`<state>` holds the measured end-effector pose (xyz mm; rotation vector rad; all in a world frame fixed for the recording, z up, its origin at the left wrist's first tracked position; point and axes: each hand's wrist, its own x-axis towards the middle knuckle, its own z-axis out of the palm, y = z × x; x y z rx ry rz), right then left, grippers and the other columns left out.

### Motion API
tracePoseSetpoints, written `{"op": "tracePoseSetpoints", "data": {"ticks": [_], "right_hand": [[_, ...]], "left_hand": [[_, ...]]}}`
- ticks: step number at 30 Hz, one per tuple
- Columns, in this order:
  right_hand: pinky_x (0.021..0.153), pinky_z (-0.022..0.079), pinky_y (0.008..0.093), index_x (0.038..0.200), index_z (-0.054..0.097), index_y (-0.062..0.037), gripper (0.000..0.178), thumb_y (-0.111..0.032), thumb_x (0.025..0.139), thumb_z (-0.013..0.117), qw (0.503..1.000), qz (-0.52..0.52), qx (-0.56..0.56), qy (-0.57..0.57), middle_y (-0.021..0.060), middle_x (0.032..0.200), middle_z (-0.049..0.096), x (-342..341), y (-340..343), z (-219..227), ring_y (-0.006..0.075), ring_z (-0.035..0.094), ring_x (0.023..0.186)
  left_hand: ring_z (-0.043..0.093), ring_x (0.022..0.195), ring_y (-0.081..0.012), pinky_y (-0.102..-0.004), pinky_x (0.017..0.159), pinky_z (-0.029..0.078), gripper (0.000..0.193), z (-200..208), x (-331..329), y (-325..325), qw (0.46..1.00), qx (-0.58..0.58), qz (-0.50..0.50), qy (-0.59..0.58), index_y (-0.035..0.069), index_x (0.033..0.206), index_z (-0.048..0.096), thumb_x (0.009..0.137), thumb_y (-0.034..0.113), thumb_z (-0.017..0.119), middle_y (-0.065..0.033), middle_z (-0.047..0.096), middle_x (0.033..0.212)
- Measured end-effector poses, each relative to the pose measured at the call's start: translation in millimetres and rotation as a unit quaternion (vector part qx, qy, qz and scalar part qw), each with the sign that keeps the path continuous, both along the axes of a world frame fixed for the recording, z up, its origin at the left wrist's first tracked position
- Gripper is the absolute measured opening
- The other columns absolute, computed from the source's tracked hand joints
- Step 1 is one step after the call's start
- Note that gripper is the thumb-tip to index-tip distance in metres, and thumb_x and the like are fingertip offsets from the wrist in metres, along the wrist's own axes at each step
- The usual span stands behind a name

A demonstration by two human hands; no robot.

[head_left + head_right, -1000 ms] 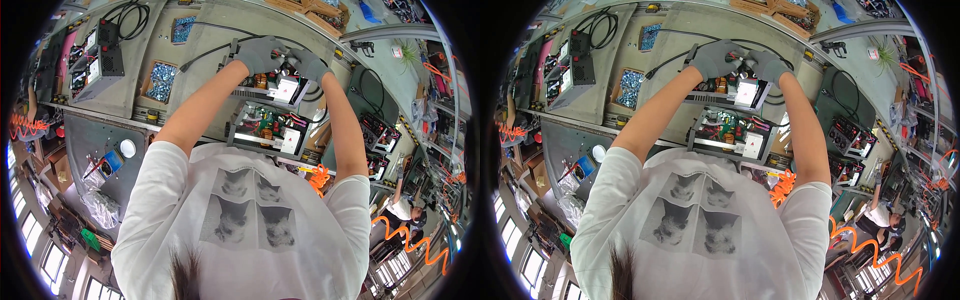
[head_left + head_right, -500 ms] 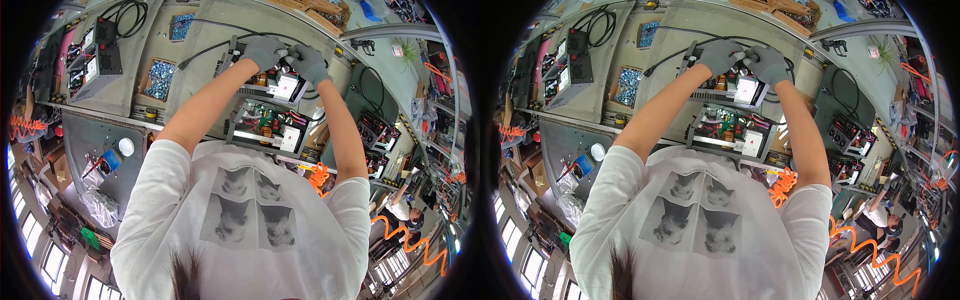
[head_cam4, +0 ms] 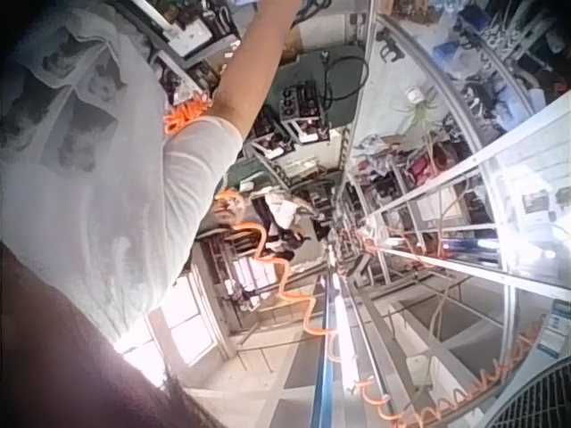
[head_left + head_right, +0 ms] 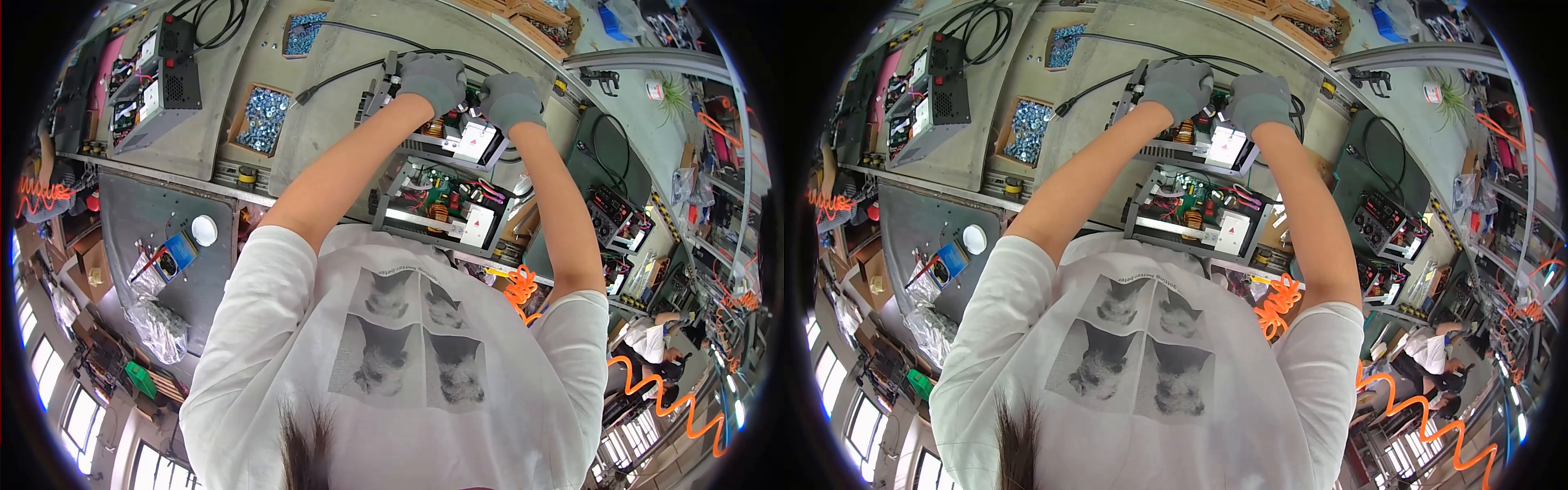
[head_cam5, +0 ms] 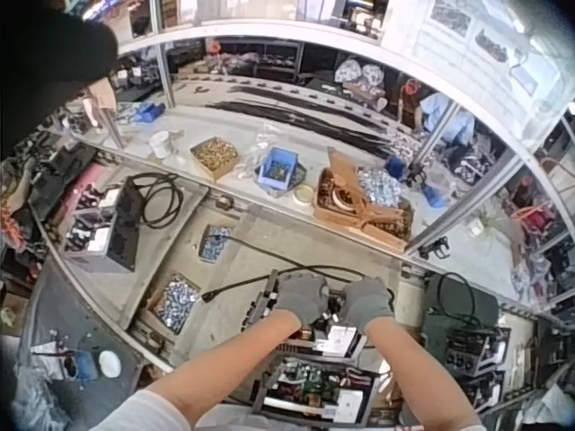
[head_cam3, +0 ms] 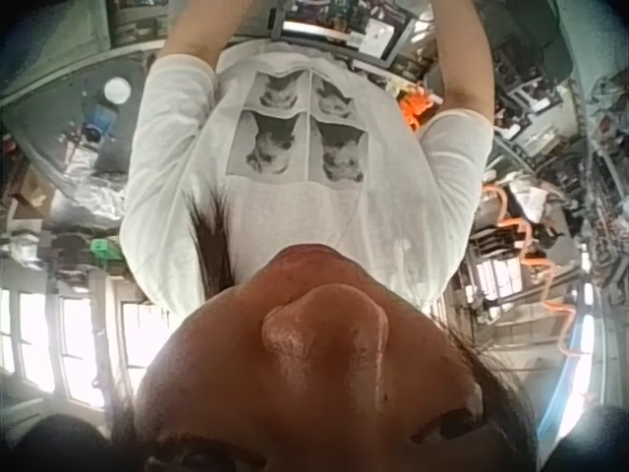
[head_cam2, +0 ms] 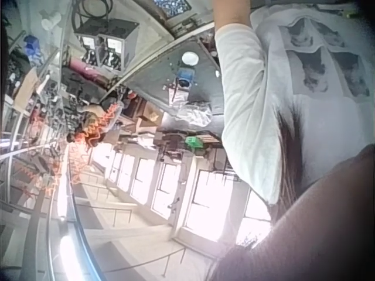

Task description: Assembling electronic components for a solar inverter at a workstation using tools and manual positioning.

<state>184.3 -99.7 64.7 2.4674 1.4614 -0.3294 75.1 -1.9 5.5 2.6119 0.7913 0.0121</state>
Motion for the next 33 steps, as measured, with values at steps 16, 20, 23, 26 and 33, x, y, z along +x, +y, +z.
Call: {"op": "tracePoseSetpoints", "data": {"ticks": [16,20,23,26,33], "right_hand": [[0.080,0.054,0.0387,0.092,0.076,-0.0087,0.031,-0.029,0.068,0.075,0.987,-0.068,-0.143,0.018,0.0153,0.092,0.072,4,29,-7,0.0322,0.070,0.090],[0.081,0.054,0.0383,0.092,0.076,-0.0095,0.028,-0.026,0.070,0.072,0.986,-0.078,-0.150,0.012,0.0153,0.093,0.072,1,32,-4,0.0323,0.069,0.090],[0.082,0.054,0.0384,0.092,0.076,-0.0107,0.026,-0.025,0.071,0.070,0.986,-0.070,-0.149,0.027,0.0146,0.094,0.072,6,29,-8,0.0320,0.069,0.090],[0.082,0.054,0.0386,0.092,0.076,-0.0115,0.025,-0.023,0.072,0.068,0.984,-0.054,-0.166,0.027,0.0144,0.094,0.072,5,32,-2,0.0317,0.069,0.089],[0.081,0.054,0.0382,0.090,0.076,-0.0113,0.024,-0.022,0.071,0.067,0.981,-0.077,-0.177,0.021,0.0148,0.093,0.072,0,38,-4,0.0314,0.069,0.090]], "left_hand": [[0.058,0.110,-0.0305,-0.0474,0.095,0.044,0.036,-8,-5,10,0.996,-0.088,-0.011,-0.005,0.018,0.110,0.068,0.088,0.037,0.047,-0.0095,0.066,0.114],[0.059,0.108,-0.0318,-0.0469,0.093,0.045,0.035,-9,-7,10,0.997,-0.074,-0.022,-0.014,0.017,0.110,0.067,0.088,0.036,0.048,-0.0101,0.066,0.112],[0.059,0.107,-0.0309,-0.0486,0.092,0.043,0.033,-6,-7,10,0.996,-0.083,-0.023,-0.004,0.018,0.108,0.068,0.088,0.035,0.049,-0.0102,0.066,0.110],[0.060,0.103,-0.0298,-0.0509,0.090,0.041,0.030,-9,-6,10,0.994,-0.104,-0.009,-0.019,0.019,0.105,0.069,0.088,0.035,0.050,-0.0090,0.066,0.108],[0.061,0.095,-0.0290,-0.0497,0.085,0.041,0.027,-17,-4,8,0.997,-0.065,-0.009,-0.032,0.017,0.098,0.069,0.087,0.035,0.051,-0.0076,0.068,0.100]]}}
